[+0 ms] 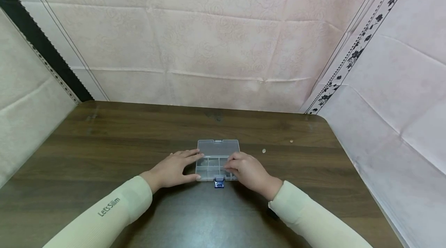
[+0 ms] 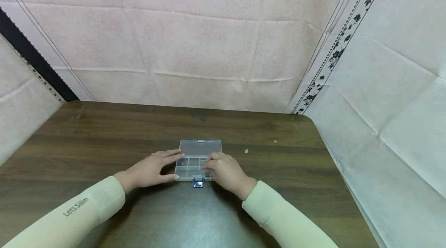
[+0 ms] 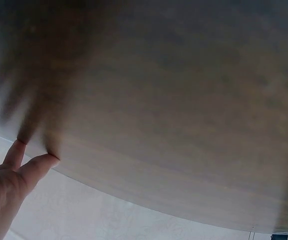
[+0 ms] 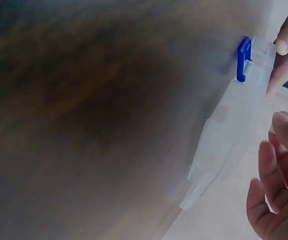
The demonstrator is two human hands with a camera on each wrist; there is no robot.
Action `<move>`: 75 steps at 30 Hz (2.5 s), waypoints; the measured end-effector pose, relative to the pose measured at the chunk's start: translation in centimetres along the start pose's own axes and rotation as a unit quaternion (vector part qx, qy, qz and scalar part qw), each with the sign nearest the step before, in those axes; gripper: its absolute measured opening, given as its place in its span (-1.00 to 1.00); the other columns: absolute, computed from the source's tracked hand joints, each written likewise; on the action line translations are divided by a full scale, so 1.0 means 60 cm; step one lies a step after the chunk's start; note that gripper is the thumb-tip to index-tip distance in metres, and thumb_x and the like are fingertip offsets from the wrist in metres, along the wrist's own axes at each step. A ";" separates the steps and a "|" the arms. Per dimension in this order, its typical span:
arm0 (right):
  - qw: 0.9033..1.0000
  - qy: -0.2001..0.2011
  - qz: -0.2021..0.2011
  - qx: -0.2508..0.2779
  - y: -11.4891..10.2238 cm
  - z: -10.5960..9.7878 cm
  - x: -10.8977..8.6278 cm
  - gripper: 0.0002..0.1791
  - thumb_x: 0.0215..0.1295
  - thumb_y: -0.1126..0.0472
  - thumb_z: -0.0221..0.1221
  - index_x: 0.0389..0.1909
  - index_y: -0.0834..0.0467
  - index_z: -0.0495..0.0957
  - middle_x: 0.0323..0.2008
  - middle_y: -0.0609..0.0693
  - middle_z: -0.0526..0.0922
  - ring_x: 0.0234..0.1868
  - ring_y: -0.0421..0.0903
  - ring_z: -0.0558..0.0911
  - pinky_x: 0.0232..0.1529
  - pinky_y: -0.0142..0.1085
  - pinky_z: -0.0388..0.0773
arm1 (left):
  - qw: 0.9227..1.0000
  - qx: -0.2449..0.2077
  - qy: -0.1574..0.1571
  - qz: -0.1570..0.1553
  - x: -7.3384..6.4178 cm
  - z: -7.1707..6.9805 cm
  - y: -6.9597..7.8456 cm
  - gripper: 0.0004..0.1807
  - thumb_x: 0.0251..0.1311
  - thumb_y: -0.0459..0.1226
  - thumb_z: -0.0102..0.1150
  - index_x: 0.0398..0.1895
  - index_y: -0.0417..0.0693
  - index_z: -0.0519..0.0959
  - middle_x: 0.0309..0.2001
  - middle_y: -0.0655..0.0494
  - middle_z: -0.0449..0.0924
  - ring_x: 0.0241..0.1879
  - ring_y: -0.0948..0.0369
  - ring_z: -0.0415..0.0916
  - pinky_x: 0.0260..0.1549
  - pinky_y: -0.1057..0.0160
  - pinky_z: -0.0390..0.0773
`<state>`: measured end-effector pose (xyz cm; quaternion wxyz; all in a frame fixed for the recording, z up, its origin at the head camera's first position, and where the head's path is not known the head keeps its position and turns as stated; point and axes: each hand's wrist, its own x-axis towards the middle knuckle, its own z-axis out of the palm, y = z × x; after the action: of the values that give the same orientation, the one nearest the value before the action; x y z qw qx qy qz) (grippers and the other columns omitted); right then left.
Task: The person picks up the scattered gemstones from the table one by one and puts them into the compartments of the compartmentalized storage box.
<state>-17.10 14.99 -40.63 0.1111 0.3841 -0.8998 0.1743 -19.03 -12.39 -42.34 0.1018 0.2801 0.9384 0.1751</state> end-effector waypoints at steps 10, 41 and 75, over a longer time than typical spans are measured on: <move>1.000 -0.015 0.020 -0.013 -0.003 -0.006 0.000 -0.63 0.14 0.12 0.38 0.00 0.06 0.68 0.07 0.00 0.60 0.12 -0.03 0.52 0.13 -0.04 0.48 | 1.000 0.002 0.000 0.003 0.002 0.002 0.002 -0.20 0.19 0.29 0.06 0.46 0.26 0.22 0.48 0.14 0.12 0.41 -0.10 0.12 0.24 -0.35 0.10; 0.993 0.039 0.107 0.020 0.043 -0.029 -0.020 -0.30 0.01 0.03 0.45 0.23 0.08 0.52 0.32 0.07 0.40 0.39 0.11 0.27 0.29 0.23 0.17 | 1.000 -0.001 0.009 0.005 -0.002 0.004 -0.001 -0.20 0.18 0.28 0.08 0.46 0.25 0.23 0.48 0.12 0.12 0.40 -0.12 0.12 0.24 -0.38 0.08; 0.962 0.008 0.253 0.103 0.132 -0.044 -0.055 -0.32 0.13 0.11 0.38 0.30 0.15 0.44 0.31 0.12 0.39 0.33 0.18 0.34 0.22 0.12 0.34 | 1.000 0.002 0.002 0.006 -0.001 0.002 -0.003 -0.18 0.18 0.33 0.02 0.46 0.24 0.23 0.48 0.11 0.12 0.40 -0.12 0.12 0.24 -0.37 0.09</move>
<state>-20.49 23.30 -41.15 0.0299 0.1520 -0.9439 0.2918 -19.03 -12.53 -42.52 0.0981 0.2855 0.9372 0.1749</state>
